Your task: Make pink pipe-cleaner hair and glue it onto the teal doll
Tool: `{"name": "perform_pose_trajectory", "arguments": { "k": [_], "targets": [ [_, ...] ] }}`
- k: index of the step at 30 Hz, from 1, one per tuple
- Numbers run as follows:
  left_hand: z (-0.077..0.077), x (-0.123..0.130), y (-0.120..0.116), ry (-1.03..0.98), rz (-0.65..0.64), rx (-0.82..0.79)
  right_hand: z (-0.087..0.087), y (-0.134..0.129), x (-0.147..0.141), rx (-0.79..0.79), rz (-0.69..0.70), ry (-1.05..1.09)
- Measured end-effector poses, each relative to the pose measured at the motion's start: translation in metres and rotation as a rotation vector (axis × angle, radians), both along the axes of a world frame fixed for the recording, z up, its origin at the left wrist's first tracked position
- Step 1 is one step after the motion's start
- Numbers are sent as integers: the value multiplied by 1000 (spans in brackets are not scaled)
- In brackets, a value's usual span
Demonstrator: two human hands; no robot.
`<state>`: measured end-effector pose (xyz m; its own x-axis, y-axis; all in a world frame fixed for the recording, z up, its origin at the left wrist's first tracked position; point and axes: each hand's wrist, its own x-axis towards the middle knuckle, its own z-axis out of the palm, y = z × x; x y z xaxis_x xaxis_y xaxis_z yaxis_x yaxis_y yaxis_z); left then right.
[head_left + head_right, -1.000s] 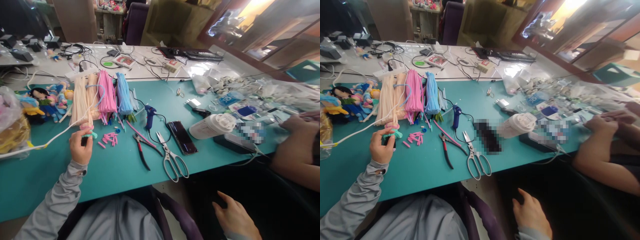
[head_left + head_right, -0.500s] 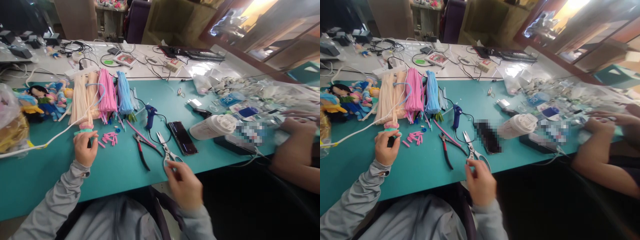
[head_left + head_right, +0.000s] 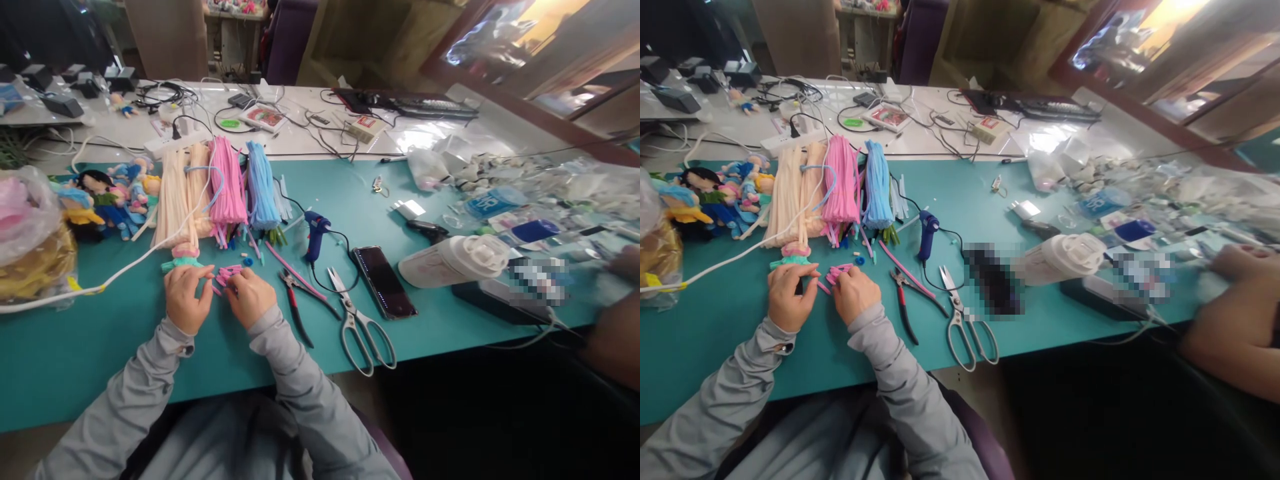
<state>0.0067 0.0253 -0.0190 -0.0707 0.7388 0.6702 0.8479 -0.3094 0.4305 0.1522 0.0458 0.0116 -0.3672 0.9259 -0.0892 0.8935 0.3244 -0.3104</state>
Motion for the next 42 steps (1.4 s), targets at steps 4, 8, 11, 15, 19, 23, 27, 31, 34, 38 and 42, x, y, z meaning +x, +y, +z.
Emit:
{"name": "perform_pose_trajectory", "arguments": {
  "k": [4,8,11,15,19,23,27,31,34,38,42],
  "targets": [
    [1,2,-1,46,-37,9,-2,4,-3,-18,13,-28],
    [1,3,-1,93,-69,-34,-9,5,-3,6,2,-8],
    [1,4,-2,129,-106,-66,-15,5,2,41,-24,53],
    [-1,5,-2,157,-154,-109,-22,4,9,94,-6,186],
    [-2,5,-2,129,-173,-114,-27,2,12,134,26,343],
    [-2,5,-2,83,-170,-94,-29,2,14,128,12,490],
    [-2,5,-2,49,-166,-78,-31,3,19,122,-47,590],
    [-2,5,-2,43,-173,-57,-31,2,21,106,-49,637],
    [-2,5,-2,42,-177,-48,-31,0,18,105,-31,646],
    [-2,5,-2,34,-184,-41,-30,0,14,112,-24,634],
    [-2,5,-2,24,-194,-49,-31,0,12,105,-13,615]
  ]
}}
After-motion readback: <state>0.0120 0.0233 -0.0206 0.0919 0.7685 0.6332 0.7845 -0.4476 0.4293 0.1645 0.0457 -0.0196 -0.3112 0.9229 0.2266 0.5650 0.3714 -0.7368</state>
